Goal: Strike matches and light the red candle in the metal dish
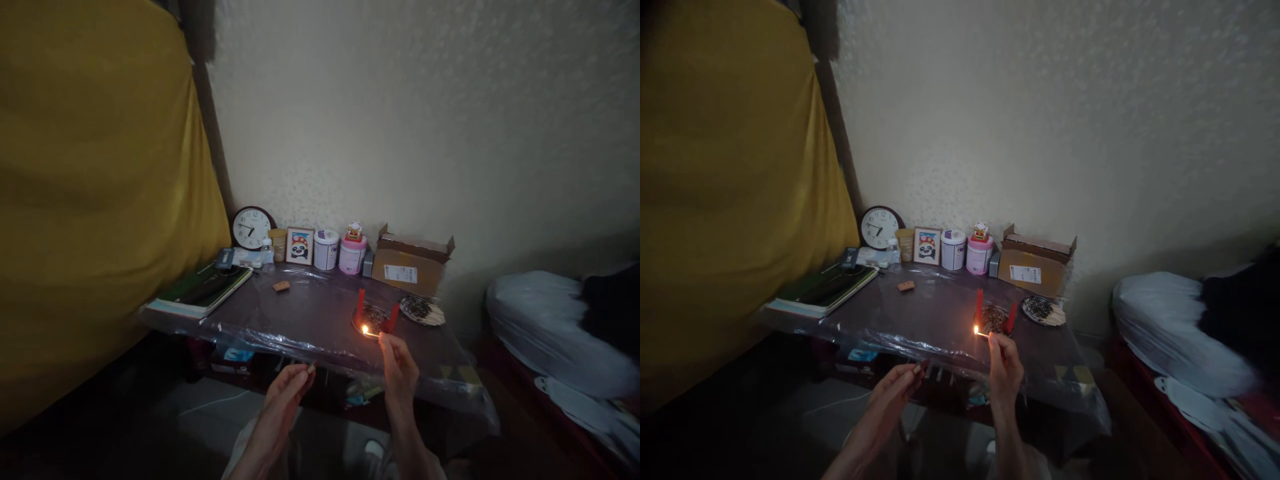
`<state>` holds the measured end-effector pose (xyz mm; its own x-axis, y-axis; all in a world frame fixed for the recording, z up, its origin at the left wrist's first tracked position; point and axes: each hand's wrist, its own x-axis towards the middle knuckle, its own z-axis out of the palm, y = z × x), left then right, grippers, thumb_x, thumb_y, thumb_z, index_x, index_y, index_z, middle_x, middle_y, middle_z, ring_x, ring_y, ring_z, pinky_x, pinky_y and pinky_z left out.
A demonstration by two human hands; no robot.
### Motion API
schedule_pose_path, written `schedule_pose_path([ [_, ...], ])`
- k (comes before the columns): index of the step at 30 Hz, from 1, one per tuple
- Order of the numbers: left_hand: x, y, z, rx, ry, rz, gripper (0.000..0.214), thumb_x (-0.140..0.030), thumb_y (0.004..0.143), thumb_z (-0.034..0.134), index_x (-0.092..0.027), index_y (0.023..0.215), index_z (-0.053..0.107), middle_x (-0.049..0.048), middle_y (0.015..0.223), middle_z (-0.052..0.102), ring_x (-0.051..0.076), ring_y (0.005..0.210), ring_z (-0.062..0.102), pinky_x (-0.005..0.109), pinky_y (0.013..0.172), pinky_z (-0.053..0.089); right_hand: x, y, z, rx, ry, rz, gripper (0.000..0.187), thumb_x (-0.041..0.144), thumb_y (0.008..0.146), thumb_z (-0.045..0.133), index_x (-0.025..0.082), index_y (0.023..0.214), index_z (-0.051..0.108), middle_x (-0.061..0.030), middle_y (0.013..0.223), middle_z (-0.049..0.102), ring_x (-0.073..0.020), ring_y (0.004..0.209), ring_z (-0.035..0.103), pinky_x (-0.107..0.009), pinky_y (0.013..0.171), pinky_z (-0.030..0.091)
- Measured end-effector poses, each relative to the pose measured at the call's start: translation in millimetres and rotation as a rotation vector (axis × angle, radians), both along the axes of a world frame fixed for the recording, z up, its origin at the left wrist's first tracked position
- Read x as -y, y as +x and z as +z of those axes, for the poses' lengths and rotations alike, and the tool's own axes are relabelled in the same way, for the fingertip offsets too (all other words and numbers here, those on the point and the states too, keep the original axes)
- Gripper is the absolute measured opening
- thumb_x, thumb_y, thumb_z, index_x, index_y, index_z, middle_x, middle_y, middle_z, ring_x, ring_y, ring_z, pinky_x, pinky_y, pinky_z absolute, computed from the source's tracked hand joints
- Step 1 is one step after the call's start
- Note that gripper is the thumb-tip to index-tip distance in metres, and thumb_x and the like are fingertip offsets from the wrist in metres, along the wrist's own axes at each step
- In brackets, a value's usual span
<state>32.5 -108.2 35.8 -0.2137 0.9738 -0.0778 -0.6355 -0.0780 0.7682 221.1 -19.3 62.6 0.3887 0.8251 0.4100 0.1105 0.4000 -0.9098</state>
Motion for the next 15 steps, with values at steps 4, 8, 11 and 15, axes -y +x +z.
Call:
schedule_pose_path([
  [4,-0.1,0.1,-0.5,0.005,-0.034,-0.006,0.019,-0.027,0.065,0.072,-0.015,0.079,0.068,0.0070,0.086,0.069,0.018,0.086,0.061,0.030,0.088,0.040,-0.4,0.5,-0.9,0.006,-0.005,0.011,0.022,0.039,0.073,0.061,0.018,0.078,0.066,-0.0033,0.081,0.066,-0.0190,0.080,0.059,-0.033,0.079,0.044],
  [8,-0.5,0.1,-2.8,0.010,-0.034,-0.027,0.019,-0.027,0.066,0.071,-0.014,0.080,0.069,0.0066,0.085,0.070,0.017,0.085,0.061,0.027,0.084,0.042,-1.2,1.9,-2.9,-0.003,-0.044,-0.003,0.023,0.040,0.072,0.062,0.018,0.078,0.067,-0.0033,0.081,0.067,-0.0195,0.079,0.060,-0.033,0.077,0.044],
  [11,-0.2,0.4,-3.4,0.001,-0.040,-0.031,0.019,-0.027,0.066,0.071,-0.015,0.080,0.069,0.0063,0.085,0.070,0.017,0.085,0.061,0.026,0.083,0.042,-0.1,1.5,-1.3,-0.007,-0.059,0.002,0.023,0.040,0.072,0.062,0.018,0.077,0.067,-0.0030,0.078,0.068,-0.0194,0.077,0.060,-0.032,0.075,0.045],
  [15,-0.2,1.0,-4.5,-0.011,-0.051,-0.023,0.018,-0.028,0.067,0.070,-0.016,0.080,0.069,0.0062,0.086,0.070,0.018,0.087,0.061,0.029,0.085,0.042,2.0,-0.2,1.3,-0.040,-0.066,0.023,0.023,0.040,0.072,0.062,0.018,0.077,0.067,-0.0028,0.076,0.068,-0.0190,0.075,0.060,-0.031,0.072,0.046],
])
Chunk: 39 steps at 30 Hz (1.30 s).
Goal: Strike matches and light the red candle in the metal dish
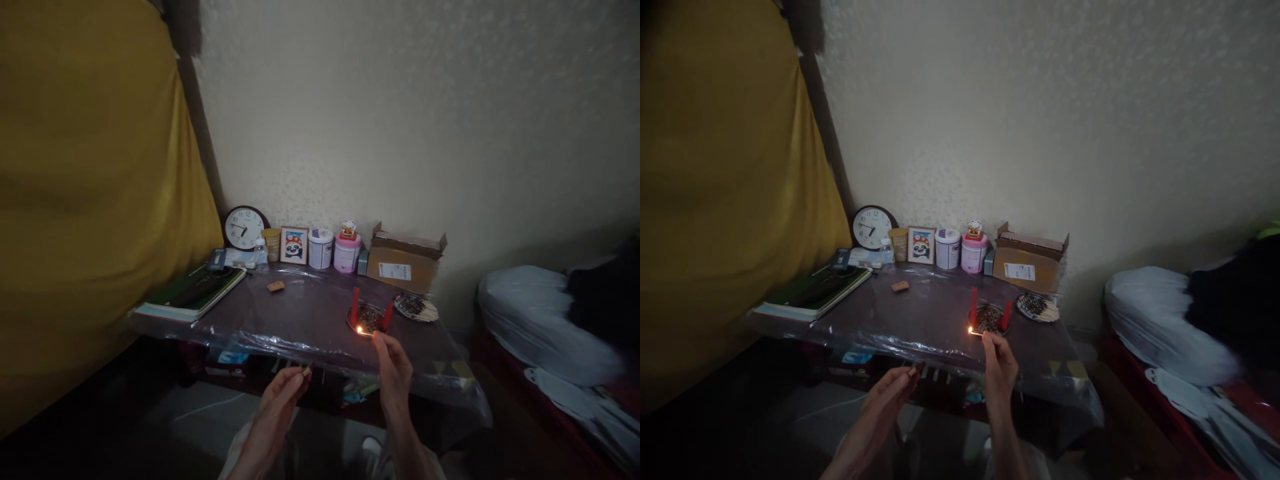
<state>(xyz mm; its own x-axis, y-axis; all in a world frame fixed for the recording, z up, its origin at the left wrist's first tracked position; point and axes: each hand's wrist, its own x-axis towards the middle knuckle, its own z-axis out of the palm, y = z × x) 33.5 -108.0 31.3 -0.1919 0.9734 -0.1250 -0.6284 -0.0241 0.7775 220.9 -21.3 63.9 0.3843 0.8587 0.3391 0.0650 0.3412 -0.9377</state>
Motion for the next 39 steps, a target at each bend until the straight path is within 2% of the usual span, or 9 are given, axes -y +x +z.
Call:
schedule_pose_path([
  [5,-0.2,0.4,-2.3,-0.010,-0.006,0.006,0.019,-0.028,0.066,0.070,-0.016,0.081,0.068,0.0065,0.086,0.069,0.019,0.086,0.061,0.030,0.084,0.043,-0.5,-1.6,-3.4,0.072,0.019,0.000,0.020,0.038,0.074,0.061,0.019,0.078,0.066,-0.0028,0.080,0.067,-0.0181,0.077,0.059,-0.031,0.074,0.045],
  [11,3.5,0.4,-0.4,-0.026,0.028,-0.017,0.017,-0.029,0.070,0.068,-0.018,0.083,0.068,0.0061,0.090,0.069,0.020,0.090,0.060,0.033,0.089,0.040,-2.8,-4.1,-8.1,0.237,0.217,-0.018,0.017,0.036,0.078,0.058,0.020,0.077,0.064,-0.0026,0.083,0.064,-0.0171,0.081,0.058,-0.031,0.076,0.045],
  [14,4.0,0.4,0.9,-0.021,0.036,-0.022,0.015,-0.029,0.071,0.067,-0.019,0.082,0.068,0.0057,0.090,0.068,0.020,0.091,0.059,0.033,0.090,0.039,-2.0,-4.7,-6.8,0.311,0.254,-0.016,0.015,0.034,0.080,0.056,0.021,0.078,0.063,-0.0024,0.084,0.063,-0.0166,0.082,0.058,-0.031,0.078,0.045],
  [26,5.6,0.6,1.1,-0.023,0.027,-0.014,0.018,-0.030,0.070,0.067,-0.017,0.082,0.068,0.0072,0.090,0.068,0.021,0.091,0.060,0.035,0.090,0.040,-9.4,-4.2,-13.1,0.332,0.216,-0.006,0.018,0.036,0.080,0.055,0.020,0.079,0.063,-0.0031,0.084,0.063,-0.0174,0.081,0.059,-0.031,0.077,0.046],
  [34,6.4,0.4,3.2,-0.032,0.037,-0.012,0.018,-0.030,0.071,0.067,-0.017,0.083,0.068,0.0075,0.090,0.067,0.020,0.089,0.060,0.033,0.087,0.041,-8.2,-4.8,-9.5,0.313,0.156,0.005,0.019,0.038,0.079,0.056,0.021,0.078,0.063,-0.0028,0.084,0.063,-0.0179,0.082,0.058,-0.030,0.077,0.045],
  [39,6.0,0.0,0.5,-0.024,0.028,-0.007,0.019,-0.032,0.069,0.068,-0.018,0.081,0.068,0.0069,0.088,0.068,0.021,0.089,0.060,0.033,0.088,0.041,-11.0,-4.2,-13.1,0.273,0.179,0.000,0.017,0.036,0.078,0.057,0.021,0.078,0.063,-0.0030,0.085,0.064,-0.0177,0.083,0.058,-0.030,0.079,0.044],
])
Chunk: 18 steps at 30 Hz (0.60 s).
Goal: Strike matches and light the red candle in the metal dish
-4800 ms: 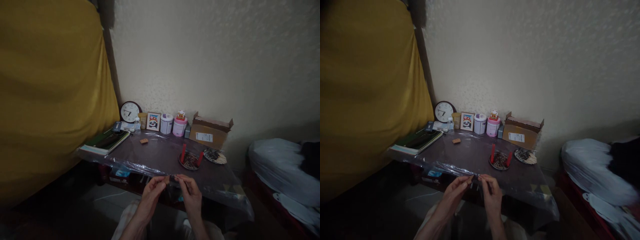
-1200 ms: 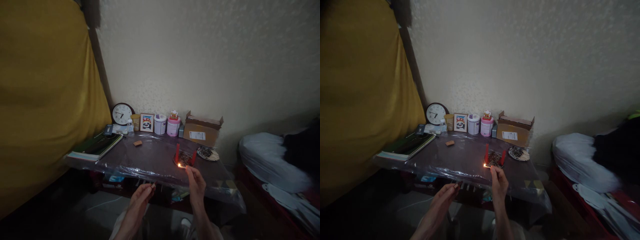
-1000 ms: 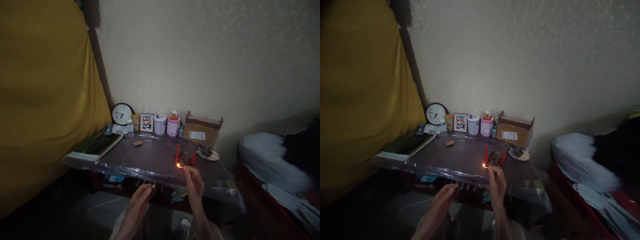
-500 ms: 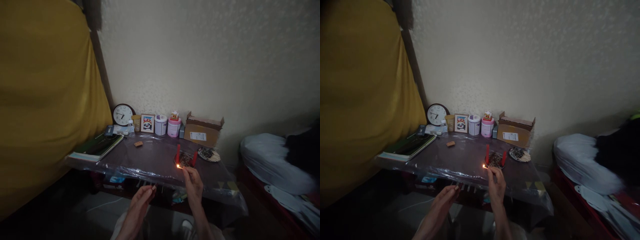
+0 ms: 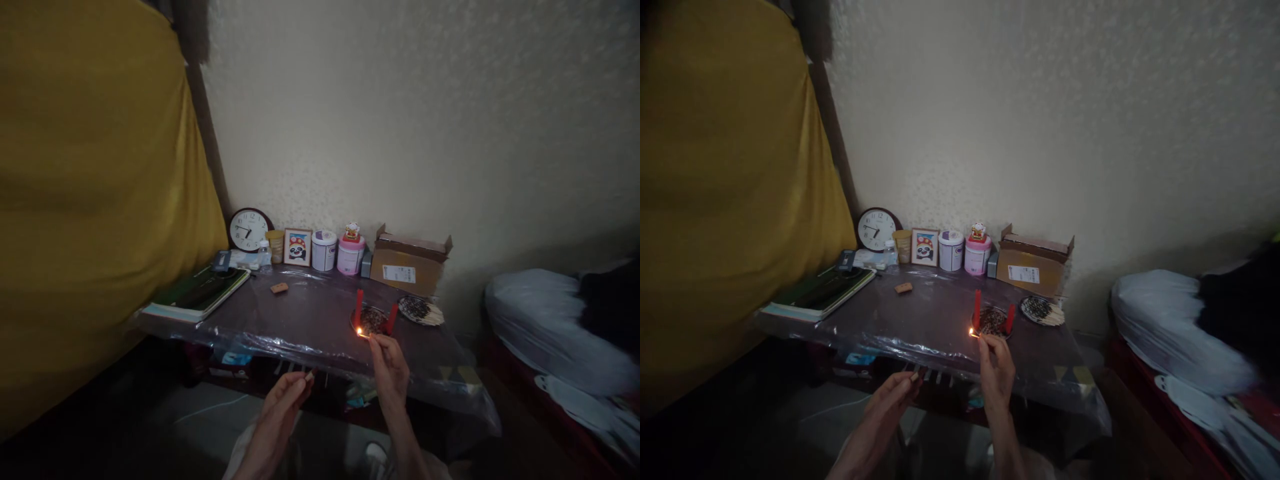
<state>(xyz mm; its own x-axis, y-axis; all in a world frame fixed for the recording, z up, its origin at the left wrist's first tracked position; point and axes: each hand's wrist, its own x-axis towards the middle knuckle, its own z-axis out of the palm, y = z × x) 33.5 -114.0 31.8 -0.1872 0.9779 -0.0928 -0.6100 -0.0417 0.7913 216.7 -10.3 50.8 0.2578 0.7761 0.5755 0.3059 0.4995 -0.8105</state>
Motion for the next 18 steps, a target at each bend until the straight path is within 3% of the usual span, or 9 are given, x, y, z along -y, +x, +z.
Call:
schedule_pose_path([
  [9,0.4,0.4,2.5,-0.017,-0.018,-0.001,0.021,-0.033,0.068,0.069,-0.017,0.081,0.069,0.0073,0.089,0.069,0.020,0.091,0.060,0.032,0.088,0.041,0.0,-0.1,8.5,-0.177,-0.143,0.000,0.023,0.040,0.073,0.061,0.019,0.079,0.066,-0.0029,0.079,0.067,-0.0184,0.075,0.060,-0.030,0.070,0.046],
  [18,1.7,1.8,4.6,-0.010,-0.017,-0.014,0.018,-0.031,0.069,0.068,-0.018,0.081,0.068,0.0069,0.089,0.068,0.020,0.092,0.059,0.031,0.089,0.040,-5.0,2.1,6.4,-0.238,-0.152,0.027,0.026,0.042,0.072,0.062,0.018,0.081,0.067,-0.0025,0.074,0.067,-0.0181,0.071,0.059,-0.029,0.067,0.045],
])
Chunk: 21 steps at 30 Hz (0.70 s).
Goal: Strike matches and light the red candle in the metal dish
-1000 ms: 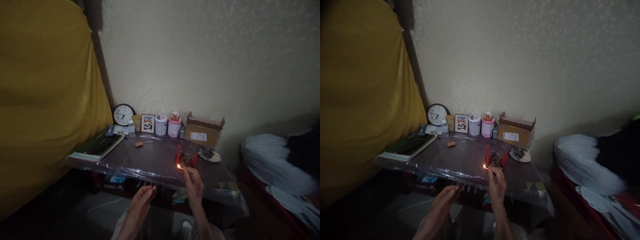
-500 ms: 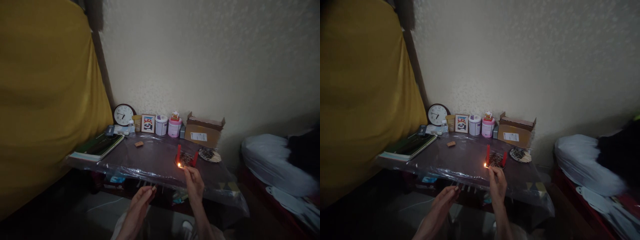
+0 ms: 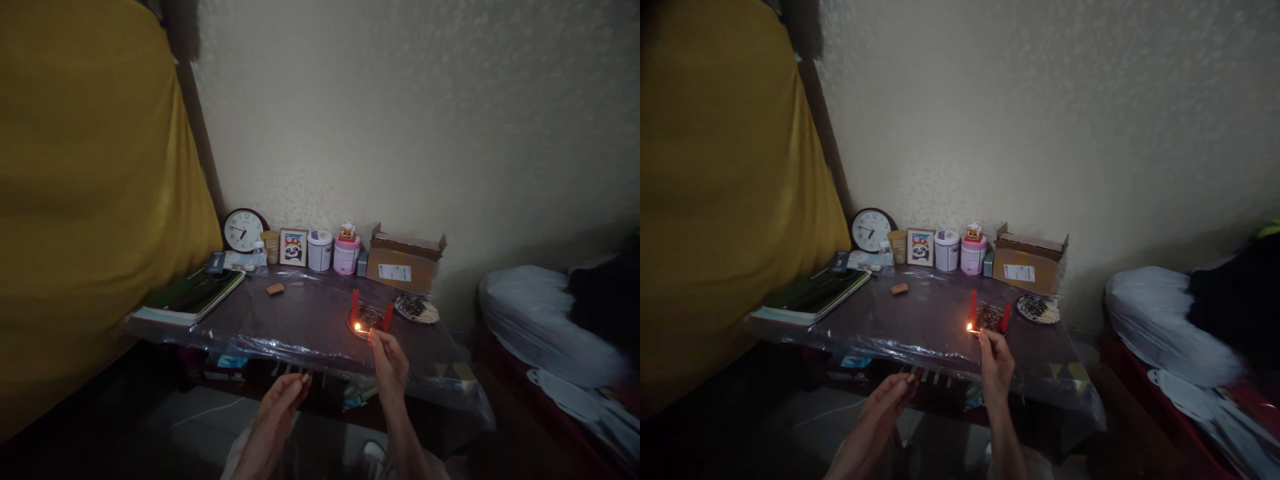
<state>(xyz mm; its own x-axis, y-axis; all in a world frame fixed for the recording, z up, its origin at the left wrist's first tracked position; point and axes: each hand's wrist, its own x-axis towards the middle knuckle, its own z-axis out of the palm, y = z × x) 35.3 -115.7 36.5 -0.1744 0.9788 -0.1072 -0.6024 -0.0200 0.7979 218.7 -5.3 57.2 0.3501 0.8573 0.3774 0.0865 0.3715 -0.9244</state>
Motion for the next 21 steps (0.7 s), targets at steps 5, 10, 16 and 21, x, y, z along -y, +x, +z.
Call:
schedule_pose_path([
  [5,-1.0,-0.5,-1.2,0.005,-0.015,0.011,0.019,-0.032,0.068,0.069,-0.018,0.081,0.069,0.0067,0.090,0.069,0.021,0.092,0.059,0.031,0.088,0.040,0.5,-0.8,1.6,0.077,0.010,-0.011,0.025,0.043,0.072,0.061,0.019,0.078,0.067,-0.0024,0.076,0.067,-0.0187,0.073,0.060,-0.030,0.069,0.046],
  [10,-2.2,-0.3,-0.3,0.000,-0.005,-0.005,0.018,-0.031,0.069,0.069,-0.018,0.080,0.069,0.0069,0.090,0.069,0.020,0.091,0.059,0.030,0.089,0.040,-1.6,-1.1,2.1,0.113,0.002,0.003,0.025,0.042,0.074,0.059,0.020,0.080,0.067,-0.0028,0.077,0.068,-0.0186,0.075,0.061,-0.029,0.070,0.046],
  [16,-6.4,-0.2,-6.5,0.012,0.001,0.009,0.017,-0.032,0.068,0.069,-0.019,0.080,0.069,0.0063,0.088,0.068,0.020,0.090,0.060,0.031,0.087,0.041,-7.7,-0.6,2.5,0.034,0.001,0.020,0.026,0.042,0.072,0.061,0.018,0.080,0.067,-0.0032,0.076,0.068,-0.0180,0.071,0.061,-0.029,0.066,0.047],
  [21,-7.3,-0.1,-9.3,0.018,0.007,-0.004,0.017,-0.030,0.070,0.067,-0.018,0.082,0.068,0.0072,0.091,0.068,0.019,0.092,0.059,0.030,0.089,0.040,-8.4,-0.3,4.1,0.023,0.022,0.037,0.024,0.040,0.072,0.062,0.019,0.080,0.066,-0.0031,0.074,0.068,-0.0180,0.071,0.061,-0.029,0.066,0.048],
])
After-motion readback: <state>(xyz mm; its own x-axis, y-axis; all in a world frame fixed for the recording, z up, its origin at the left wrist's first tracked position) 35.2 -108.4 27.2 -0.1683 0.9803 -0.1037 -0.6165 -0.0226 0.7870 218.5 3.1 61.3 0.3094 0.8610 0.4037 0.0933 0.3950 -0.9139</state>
